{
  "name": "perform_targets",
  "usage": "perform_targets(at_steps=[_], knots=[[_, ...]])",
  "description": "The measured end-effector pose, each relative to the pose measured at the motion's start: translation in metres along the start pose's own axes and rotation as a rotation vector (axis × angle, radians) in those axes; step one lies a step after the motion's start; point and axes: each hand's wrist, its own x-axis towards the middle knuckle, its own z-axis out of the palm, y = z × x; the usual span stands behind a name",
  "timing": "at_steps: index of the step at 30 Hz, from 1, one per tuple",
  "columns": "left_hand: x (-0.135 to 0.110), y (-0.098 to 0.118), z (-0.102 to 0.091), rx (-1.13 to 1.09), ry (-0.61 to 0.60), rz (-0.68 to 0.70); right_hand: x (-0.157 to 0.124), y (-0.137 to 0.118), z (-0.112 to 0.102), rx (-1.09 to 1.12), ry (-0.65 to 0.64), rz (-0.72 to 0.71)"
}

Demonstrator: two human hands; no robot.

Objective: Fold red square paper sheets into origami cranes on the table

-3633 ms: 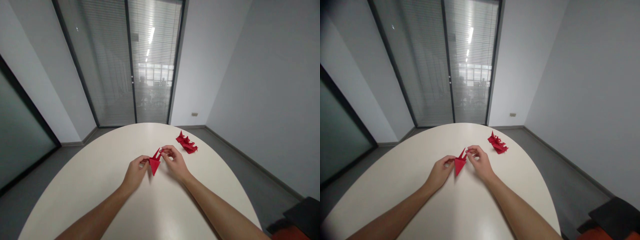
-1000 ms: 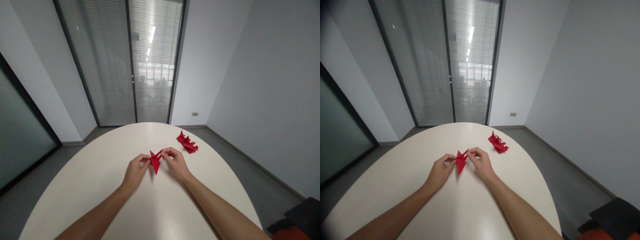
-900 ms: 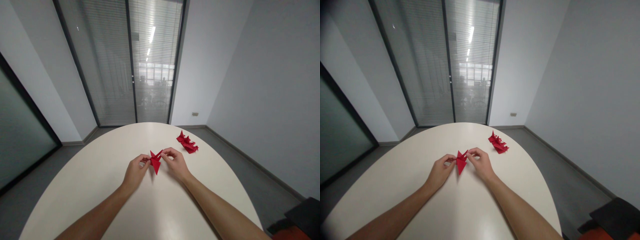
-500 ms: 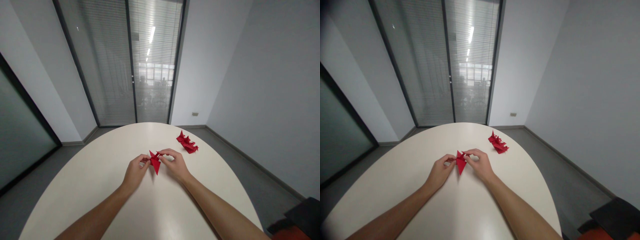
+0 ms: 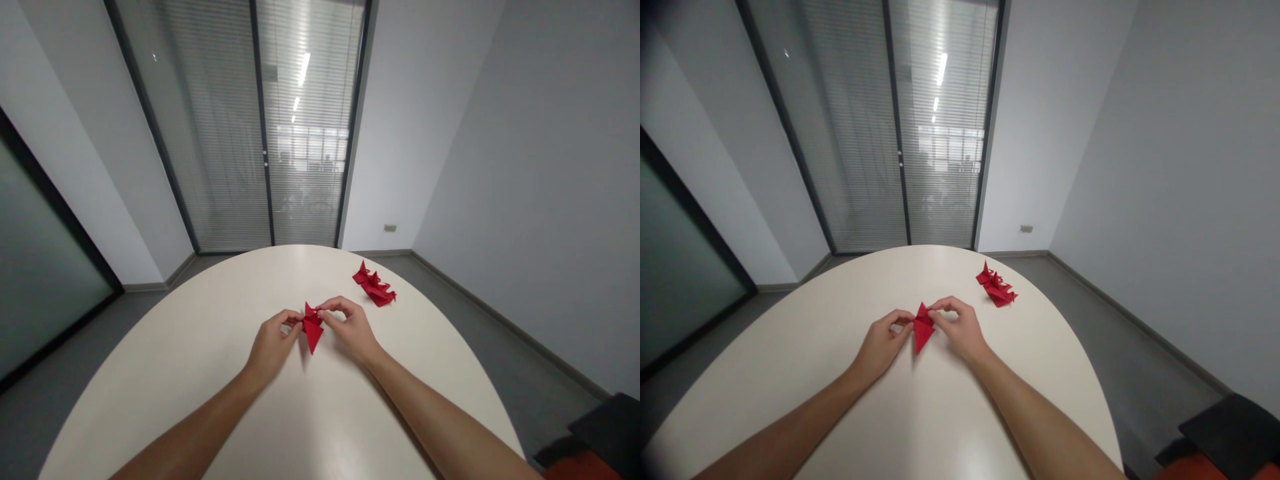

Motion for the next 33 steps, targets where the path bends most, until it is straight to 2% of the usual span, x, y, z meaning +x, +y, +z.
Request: perform_targets(at_steps=[8, 13, 20, 29, 33], knots=[[0.001, -0.003, 0.001, -0.034, 0.006, -0.007, 0.002, 0.003, 0.002, 0.209, -0.034, 0.089], [0.002, -0.005, 0.001, -0.03, 0.073, -0.022, 0.002, 0.005, 0.001, 0.16, -0.025, 0.112], [0.0, -0.002, 0.001, -0.074, 0.032, -0.025, 0.003, 0.013, 0.0, 0.16, -0.049, 0.135], [0.001, -0.008, 0.002, -0.071, 0.016, -0.037, 0.005, 0.017, 0.002, 0.236, -0.081, 0.208], [0.001, -0.007, 0.002, -0.082, 0.014, -0.038, 0.004, 0.016, 0.001, 0.244, -0.092, 0.183]])
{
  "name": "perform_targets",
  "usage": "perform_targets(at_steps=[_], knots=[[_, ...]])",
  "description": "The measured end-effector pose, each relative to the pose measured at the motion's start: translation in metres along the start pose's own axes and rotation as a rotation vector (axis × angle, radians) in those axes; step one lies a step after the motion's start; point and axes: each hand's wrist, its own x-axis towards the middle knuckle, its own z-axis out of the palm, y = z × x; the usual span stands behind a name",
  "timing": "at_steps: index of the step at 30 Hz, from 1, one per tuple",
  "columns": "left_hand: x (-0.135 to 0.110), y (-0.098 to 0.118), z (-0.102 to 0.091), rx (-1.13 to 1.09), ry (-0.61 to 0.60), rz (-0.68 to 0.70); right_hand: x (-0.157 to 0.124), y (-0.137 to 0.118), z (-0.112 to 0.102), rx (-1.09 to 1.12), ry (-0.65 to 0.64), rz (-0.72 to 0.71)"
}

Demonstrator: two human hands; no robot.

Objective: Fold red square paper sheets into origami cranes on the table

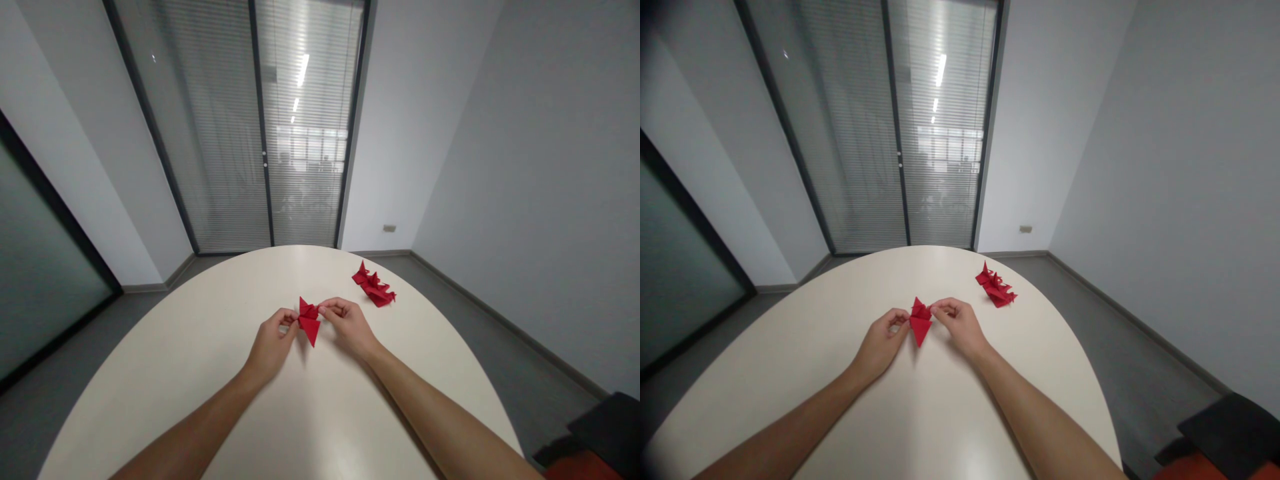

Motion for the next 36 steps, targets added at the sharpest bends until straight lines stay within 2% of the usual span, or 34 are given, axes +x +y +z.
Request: perform_targets(at_steps=[6, 10, 15, 21, 26, 31, 34, 36], knots=[[0.002, 0.005, 0.001, -0.04, 0.038, -0.032, 0.0, -0.001, -0.002, -0.111, 0.015, -0.045], [0.006, 0.003, 0.0, -0.146, 0.065, -0.1, -0.003, -0.001, 0.001, -0.009, -0.019, 0.022], [0.006, 0.003, 0.001, -0.264, 0.032, -0.144, -0.009, -0.005, 0.009, 0.06, -0.105, 0.012], [0.005, 0.005, 0.001, -0.155, -0.027, -0.076, -0.01, -0.009, 0.011, 0.046, -0.064, 0.038], [0.004, 0.005, -0.001, -0.084, -0.079, -0.078, -0.011, -0.01, 0.009, 0.043, -0.079, 0.046], [0.003, 0.004, -0.002, -0.057, -0.094, -0.054, -0.016, -0.01, 0.011, 0.013, -0.098, 0.06], [0.001, 0.0, -0.002, -0.059, -0.109, -0.044, -0.021, -0.012, 0.013, -0.033, -0.065, 0.059], [0.0, -0.004, -0.003, -0.018, -0.074, -0.022, -0.024, -0.017, 0.012, -0.099, -0.031, 0.024]])
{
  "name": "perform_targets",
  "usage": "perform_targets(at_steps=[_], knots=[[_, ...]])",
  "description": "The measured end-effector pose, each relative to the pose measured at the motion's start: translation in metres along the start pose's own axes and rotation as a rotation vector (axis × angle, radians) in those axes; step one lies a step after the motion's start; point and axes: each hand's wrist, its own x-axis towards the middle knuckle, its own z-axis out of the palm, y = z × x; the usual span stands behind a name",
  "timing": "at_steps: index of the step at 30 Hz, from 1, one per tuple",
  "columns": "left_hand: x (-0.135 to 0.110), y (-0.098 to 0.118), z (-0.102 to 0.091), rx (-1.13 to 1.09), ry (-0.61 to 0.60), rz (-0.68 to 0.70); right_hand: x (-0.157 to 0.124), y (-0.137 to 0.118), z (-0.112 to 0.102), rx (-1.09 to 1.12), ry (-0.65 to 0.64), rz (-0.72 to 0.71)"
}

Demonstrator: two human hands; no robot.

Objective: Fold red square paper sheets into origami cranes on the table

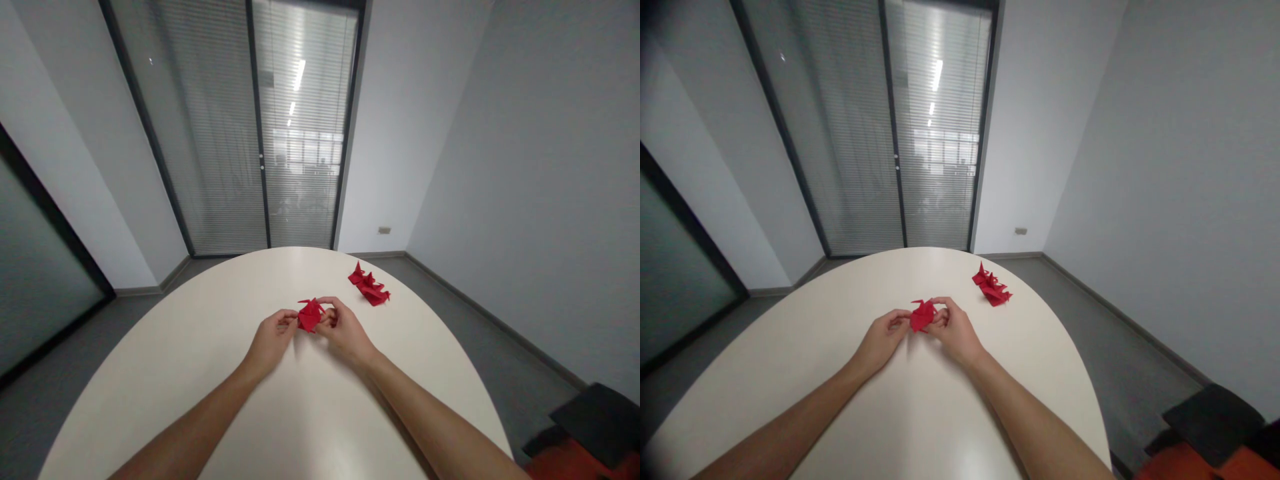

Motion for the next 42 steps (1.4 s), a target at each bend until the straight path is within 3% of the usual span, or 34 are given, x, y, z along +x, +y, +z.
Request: perform_targets(at_steps=[5, 10, 15, 19, 24, 32, 42], knots=[[-0.003, -0.011, -0.003, 0.304, 0.07, 0.097, 0.003, -0.031, -0.02, -0.23, 0.191, -0.163], [-0.004, -0.022, -0.003, 0.406, 0.039, 0.147, 0.004, -0.066, -0.065, -0.295, 0.428, -0.241], [-0.006, -0.022, -0.002, 0.465, 0.018, 0.178, -0.013, -0.055, -0.123, -0.421, 0.65, -0.078], [-0.009, -0.018, -0.002, 0.495, -0.004, 0.205, -0.03, -0.025, -0.151, -0.586, 0.691, 0.183], [-0.01, -0.017, -0.002, 0.513, -0.009, 0.229, -0.04, 0.003, -0.155, -0.681, 0.616, 0.347], [-0.009, -0.019, -0.002, 0.528, -0.018, 0.242, -0.037, 0.025, -0.15, -0.722, 0.634, 0.26], [-0.009, -0.014, -0.002, 0.514, -0.025, 0.23, -0.027, 0.019, -0.137, -0.925, 0.573, 0.372]])
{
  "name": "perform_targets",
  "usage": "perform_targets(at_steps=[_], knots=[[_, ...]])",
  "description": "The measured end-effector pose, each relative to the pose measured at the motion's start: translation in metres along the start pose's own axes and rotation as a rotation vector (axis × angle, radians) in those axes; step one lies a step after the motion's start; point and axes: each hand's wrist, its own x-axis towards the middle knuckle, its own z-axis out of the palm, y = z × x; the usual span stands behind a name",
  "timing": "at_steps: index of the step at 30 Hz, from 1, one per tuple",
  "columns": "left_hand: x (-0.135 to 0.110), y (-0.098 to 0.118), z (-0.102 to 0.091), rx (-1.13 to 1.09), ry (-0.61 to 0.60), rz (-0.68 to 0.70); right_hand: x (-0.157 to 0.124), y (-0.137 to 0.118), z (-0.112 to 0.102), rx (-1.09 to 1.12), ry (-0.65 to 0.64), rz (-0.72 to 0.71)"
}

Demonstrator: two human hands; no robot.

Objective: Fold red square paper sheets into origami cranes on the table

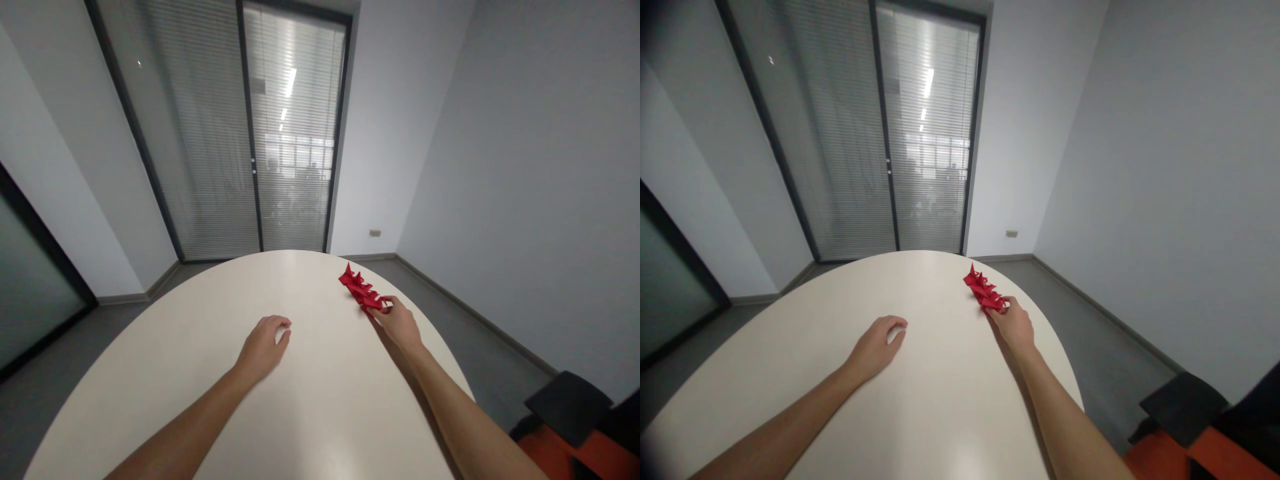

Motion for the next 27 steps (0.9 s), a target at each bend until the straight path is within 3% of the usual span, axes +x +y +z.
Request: perform_targets(at_steps=[9, 12, 14, 18, 21, 24, 27], knots=[[0.0, -0.001, -0.001, 0.011, -0.002, -0.004, -0.026, -0.037, -0.03, -0.413, -0.1, -0.02], [0.001, 0.0, -0.002, 0.024, -0.002, 0.008, -0.034, -0.065, -0.043, -0.48, -0.063, -0.105], [0.001, 0.0, -0.003, 0.042, -0.008, 0.018, -0.04, -0.088, -0.043, -0.395, -0.012, -0.23], [-0.001, -0.005, 0.0, 0.13, 0.013, 0.082, -0.054, -0.127, -0.015, -0.089, -0.052, -0.545], [-0.002, -0.008, 0.002, 0.253, 0.021, 0.084, -0.062, -0.134, 0.023, -0.044, -0.143, -0.697], [-0.002, -0.008, 0.003, 0.339, -0.017, 0.026, -0.065, -0.124, 0.053, -0.073, -0.245, -0.72], [-0.001, -0.006, 0.003, 0.366, -0.06, -0.028, -0.064, -0.112, 0.065, -0.118, -0.424, -0.692]])
